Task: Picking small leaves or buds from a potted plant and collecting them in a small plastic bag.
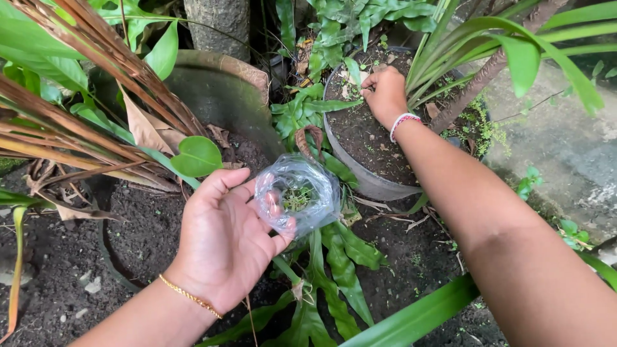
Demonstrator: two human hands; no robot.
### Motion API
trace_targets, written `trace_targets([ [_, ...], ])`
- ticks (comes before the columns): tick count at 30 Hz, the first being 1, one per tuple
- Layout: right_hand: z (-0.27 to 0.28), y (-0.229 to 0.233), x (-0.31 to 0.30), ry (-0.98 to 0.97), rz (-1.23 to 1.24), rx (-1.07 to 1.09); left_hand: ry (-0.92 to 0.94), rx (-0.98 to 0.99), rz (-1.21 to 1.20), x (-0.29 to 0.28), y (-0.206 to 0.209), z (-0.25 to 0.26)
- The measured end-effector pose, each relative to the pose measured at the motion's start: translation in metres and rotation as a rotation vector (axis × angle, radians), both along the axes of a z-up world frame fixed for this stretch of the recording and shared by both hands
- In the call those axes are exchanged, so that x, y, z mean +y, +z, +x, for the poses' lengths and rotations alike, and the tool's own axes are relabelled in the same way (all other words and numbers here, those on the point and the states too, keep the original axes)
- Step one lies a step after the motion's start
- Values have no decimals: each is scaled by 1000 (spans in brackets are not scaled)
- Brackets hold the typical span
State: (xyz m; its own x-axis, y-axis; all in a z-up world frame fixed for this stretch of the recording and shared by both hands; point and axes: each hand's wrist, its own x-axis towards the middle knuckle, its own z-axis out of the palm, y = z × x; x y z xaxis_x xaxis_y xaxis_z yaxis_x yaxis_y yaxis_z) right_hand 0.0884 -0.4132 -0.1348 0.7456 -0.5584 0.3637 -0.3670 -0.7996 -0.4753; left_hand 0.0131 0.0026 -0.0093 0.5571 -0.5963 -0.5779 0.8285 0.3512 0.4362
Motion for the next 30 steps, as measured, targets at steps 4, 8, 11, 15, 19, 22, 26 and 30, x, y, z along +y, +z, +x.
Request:
trace_targets([
  [4,-9,18,19,45,26,2,-1,-1,-4,0,1,-1],
  [8,-8,13,11,57,22,-31,-1,-5,8,0,2,-2],
  [11,-15,12,11,33,0,-6,-5,-3,8,2,2,-2],
  [15,-21,25,18,-22,75,198,-11,-21,-2,3,5,-2],
  [19,-29,56,49,-51,210,268,-9,-5,1,3,4,-2],
  [22,-23,58,45,-74,114,425,-5,-4,-6,2,4,-2],
  [26,-18,56,41,-65,121,337,-15,0,-13,3,3,-1],
  [30,-17,46,30,36,21,213,-8,11,-14,2,3,0],
])
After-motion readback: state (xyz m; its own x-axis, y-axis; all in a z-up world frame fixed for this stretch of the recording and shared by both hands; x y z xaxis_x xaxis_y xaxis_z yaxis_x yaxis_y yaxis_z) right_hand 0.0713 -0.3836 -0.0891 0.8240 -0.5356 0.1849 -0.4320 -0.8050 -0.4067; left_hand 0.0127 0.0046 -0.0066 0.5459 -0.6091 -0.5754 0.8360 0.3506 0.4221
